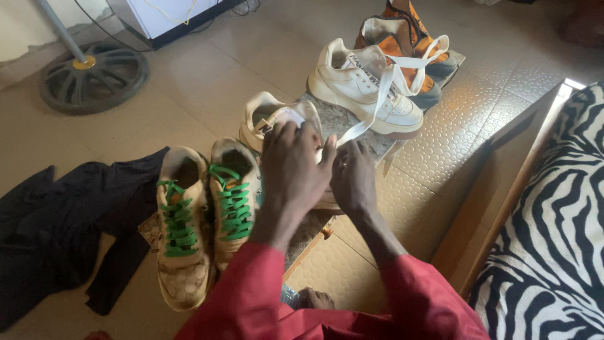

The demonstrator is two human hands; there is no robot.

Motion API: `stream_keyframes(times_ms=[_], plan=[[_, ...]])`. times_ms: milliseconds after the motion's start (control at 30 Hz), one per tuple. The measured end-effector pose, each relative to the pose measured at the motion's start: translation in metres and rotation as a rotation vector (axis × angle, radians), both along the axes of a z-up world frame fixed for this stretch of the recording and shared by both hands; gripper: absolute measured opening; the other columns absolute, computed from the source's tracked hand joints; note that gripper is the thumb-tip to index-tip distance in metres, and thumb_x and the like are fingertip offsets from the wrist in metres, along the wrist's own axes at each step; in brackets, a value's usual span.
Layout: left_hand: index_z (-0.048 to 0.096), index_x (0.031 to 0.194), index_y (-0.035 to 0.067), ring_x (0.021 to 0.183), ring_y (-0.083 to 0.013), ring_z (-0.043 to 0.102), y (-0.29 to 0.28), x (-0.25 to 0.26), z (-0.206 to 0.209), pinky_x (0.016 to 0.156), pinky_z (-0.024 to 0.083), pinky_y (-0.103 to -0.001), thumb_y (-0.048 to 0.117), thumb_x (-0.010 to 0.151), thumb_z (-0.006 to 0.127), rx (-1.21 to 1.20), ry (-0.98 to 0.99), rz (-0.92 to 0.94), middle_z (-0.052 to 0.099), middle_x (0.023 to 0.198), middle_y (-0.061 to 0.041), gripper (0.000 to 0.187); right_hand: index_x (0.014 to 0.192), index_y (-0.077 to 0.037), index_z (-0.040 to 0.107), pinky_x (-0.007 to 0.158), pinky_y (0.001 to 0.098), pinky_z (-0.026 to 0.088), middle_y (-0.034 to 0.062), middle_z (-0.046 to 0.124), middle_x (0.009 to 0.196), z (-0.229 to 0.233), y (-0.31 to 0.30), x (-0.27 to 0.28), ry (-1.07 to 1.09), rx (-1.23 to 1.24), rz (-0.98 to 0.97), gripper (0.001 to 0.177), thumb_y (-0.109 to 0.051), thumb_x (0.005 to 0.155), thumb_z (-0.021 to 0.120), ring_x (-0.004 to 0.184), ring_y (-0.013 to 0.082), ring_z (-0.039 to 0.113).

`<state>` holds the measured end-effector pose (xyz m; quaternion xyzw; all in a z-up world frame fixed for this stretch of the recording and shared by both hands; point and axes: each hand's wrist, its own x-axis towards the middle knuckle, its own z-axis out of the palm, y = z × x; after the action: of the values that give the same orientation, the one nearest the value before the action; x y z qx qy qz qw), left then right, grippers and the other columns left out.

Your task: The person laces a beige sneaker with green shoelaces, threading them through the eyelets and tying a knot. They then pick up a white sneaker and begin threading a white shoelace through its eyelets.

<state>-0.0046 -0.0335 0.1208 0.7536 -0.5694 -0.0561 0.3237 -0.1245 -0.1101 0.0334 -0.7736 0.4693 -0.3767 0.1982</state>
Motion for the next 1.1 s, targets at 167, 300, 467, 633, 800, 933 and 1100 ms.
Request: stream_keyframes(times_ms=[167, 300, 467, 633, 800, 933, 1100], plan=[[0.070, 0.113, -0.004, 0.123, -0.0379, 0.048, -0.025, -0.015, -0.023, 0.105, 0.033, -0.054, 0.048, 0.090, 0.065, -0.102, -0.393, 0.091, 0.062, 0.118, -0.023, 0.057, 0.091, 0.003, 0.058, 0.076, 0.0472, 0.048, 0.0215, 0.061, 0.092, 0.014, 0.000, -0.011, -0.018, -0.065, 0.076, 0.010, -0.004, 0.091, 0.064, 0.087, 0.0376, 0.060], [0.078, 0.097, 0.013, 0.128, -0.0370, 0.047, -0.033, -0.008, -0.039, 0.107, 0.030, -0.054, 0.026, 0.086, 0.067, -0.151, -0.450, 0.014, 0.064, 0.122, -0.016, 0.020, 0.084, -0.002, 0.062, 0.076, 0.0455, 0.051, 0.0185, 0.064, 0.090, 0.020, -0.002, -0.016, -0.026, -0.070, 0.188, 0.005, -0.005, 0.084, 0.066, 0.085, 0.0346, 0.065], [0.077, 0.082, 0.008, 0.119, -0.0288, 0.050, -0.024, -0.004, -0.025, 0.103, 0.031, -0.052, 0.025, 0.090, 0.068, 0.020, -0.234, -0.159, 0.065, 0.113, -0.008, 0.021, 0.090, 0.003, 0.055, 0.072, 0.0496, 0.048, 0.0212, 0.060, 0.088, 0.020, 0.006, -0.010, 0.005, -0.072, 0.100, 0.015, -0.007, 0.093, 0.064, 0.081, 0.0389, 0.061], [0.075, 0.074, 0.006, 0.104, -0.0253, 0.050, 0.002, -0.002, 0.004, 0.094, 0.034, -0.048, 0.017, 0.085, 0.070, -0.014, -0.052, -0.176, 0.064, 0.098, -0.005, 0.017, 0.091, 0.003, 0.057, 0.070, 0.0509, 0.048, 0.0214, 0.061, 0.088, 0.022, 0.003, -0.008, -0.003, -0.108, 0.051, 0.014, -0.008, 0.097, 0.062, 0.078, 0.0392, 0.061], [0.062, 0.065, 0.000, 0.090, -0.0261, 0.046, 0.041, 0.023, 0.024, 0.081, 0.041, -0.041, 0.015, 0.094, 0.073, -0.106, 0.119, -0.365, 0.054, 0.078, -0.008, 0.034, 0.087, 0.004, 0.061, 0.070, 0.0489, 0.050, 0.0208, 0.065, 0.086, 0.017, -0.005, -0.012, -0.034, -0.127, 0.055, 0.015, -0.007, 0.095, 0.066, 0.077, 0.0372, 0.065], [0.062, 0.072, 0.010, 0.081, -0.0235, 0.058, 0.063, 0.039, 0.033, 0.069, 0.056, -0.046, 0.021, 0.092, 0.071, 0.107, 0.597, -0.532, 0.056, 0.085, 0.003, 0.024, 0.086, 0.002, 0.063, 0.069, 0.0439, 0.055, 0.0174, 0.068, 0.083, 0.016, -0.019, -0.013, -0.059, -0.057, 0.037, 0.013, -0.008, 0.089, 0.070, 0.075, 0.0326, 0.069], [0.075, 0.066, 0.013, 0.112, -0.0320, 0.063, 0.062, 0.039, 0.041, 0.095, 0.052, -0.053, 0.026, 0.089, 0.076, -0.148, 0.233, -0.736, 0.069, 0.121, -0.013, 0.026, 0.086, 0.001, 0.065, 0.071, 0.0429, 0.055, 0.0178, 0.068, 0.085, 0.012, -0.018, -0.014, -0.035, -0.076, 0.063, 0.012, -0.009, 0.088, 0.072, 0.076, 0.0323, 0.069]])
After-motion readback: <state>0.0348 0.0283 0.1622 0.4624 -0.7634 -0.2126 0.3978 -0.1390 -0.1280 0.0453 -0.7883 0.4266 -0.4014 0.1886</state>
